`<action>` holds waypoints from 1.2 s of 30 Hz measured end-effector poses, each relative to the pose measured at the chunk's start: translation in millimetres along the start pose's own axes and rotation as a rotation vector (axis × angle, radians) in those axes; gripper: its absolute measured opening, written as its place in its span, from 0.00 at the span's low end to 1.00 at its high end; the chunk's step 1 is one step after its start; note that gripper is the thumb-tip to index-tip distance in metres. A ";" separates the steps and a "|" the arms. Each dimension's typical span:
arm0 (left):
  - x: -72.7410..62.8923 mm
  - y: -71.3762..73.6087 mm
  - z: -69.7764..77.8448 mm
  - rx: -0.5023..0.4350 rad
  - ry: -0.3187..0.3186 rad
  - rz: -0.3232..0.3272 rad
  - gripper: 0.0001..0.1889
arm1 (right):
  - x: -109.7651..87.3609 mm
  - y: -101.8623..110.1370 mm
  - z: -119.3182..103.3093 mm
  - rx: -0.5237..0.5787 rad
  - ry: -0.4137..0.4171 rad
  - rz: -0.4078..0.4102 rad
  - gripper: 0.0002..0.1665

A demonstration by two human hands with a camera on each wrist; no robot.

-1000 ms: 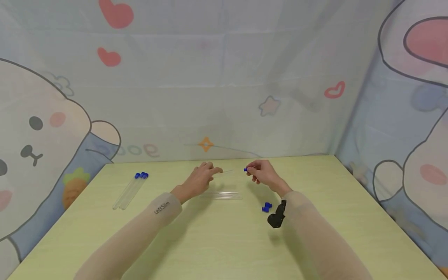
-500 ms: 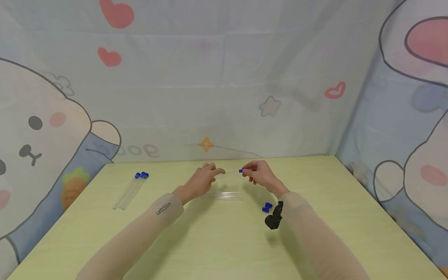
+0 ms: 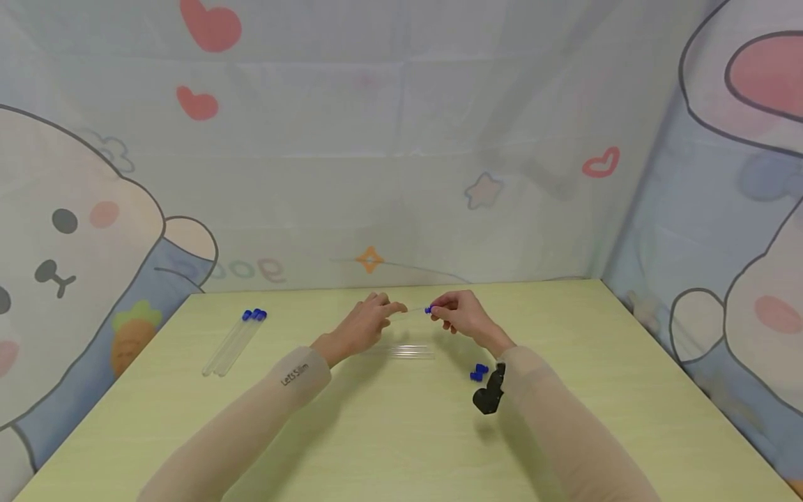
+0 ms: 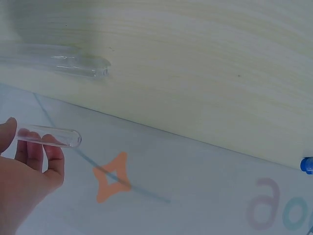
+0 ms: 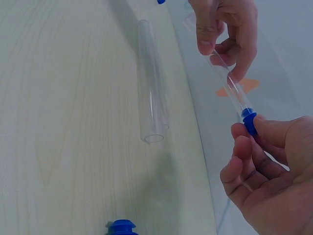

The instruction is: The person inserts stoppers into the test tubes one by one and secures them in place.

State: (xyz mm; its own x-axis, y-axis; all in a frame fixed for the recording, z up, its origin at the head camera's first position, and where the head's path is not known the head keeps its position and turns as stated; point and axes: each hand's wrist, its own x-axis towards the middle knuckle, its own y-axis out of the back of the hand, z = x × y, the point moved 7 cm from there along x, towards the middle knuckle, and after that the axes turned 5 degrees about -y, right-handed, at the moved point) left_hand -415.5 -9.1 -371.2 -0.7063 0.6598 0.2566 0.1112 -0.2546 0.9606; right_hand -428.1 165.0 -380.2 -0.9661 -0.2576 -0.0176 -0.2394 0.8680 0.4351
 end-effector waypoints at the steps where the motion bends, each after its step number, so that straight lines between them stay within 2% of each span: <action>1: 0.3 -0.6 -0.3 0.008 0.001 -0.002 0.24 | 0.0 0.0 0.1 0.001 -0.001 -0.001 0.14; 5: 1.2 -2.5 -1.2 0.032 0.001 -0.011 0.24 | 0.0 0.9 0.3 0.006 0.001 -0.004 0.15; 11: 1.4 0.1 -0.2 0.024 -0.025 0.016 0.22 | 0.7 3.6 -0.1 0.040 0.002 -0.004 0.17; 16: 2.2 0.8 0.1 -0.060 -0.047 0.040 0.21 | 2.3 3.3 0.4 0.112 -0.007 0.003 0.16; 23: 3.6 3.9 3.9 -0.148 -0.076 0.123 0.17 | 1.3 3.1 2.9 0.193 -0.009 0.026 0.15; 30: 6.1 5.6 10.2 -0.185 -0.055 0.161 0.16 | -2.1 4.9 2.6 0.276 -0.013 0.044 0.14; 36: 6.7 6.0 13.5 -0.196 -0.010 0.157 0.17 | -0.9 6.2 2.3 0.321 -0.019 0.049 0.14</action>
State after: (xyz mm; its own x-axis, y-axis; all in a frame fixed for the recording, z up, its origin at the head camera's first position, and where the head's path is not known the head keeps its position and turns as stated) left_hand -410.1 3.3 -362.2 -0.6843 0.6076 0.4031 0.0804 -0.4865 0.8699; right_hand -428.9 171.6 -379.5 -0.9782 -0.2063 -0.0221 -0.2074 0.9696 0.1301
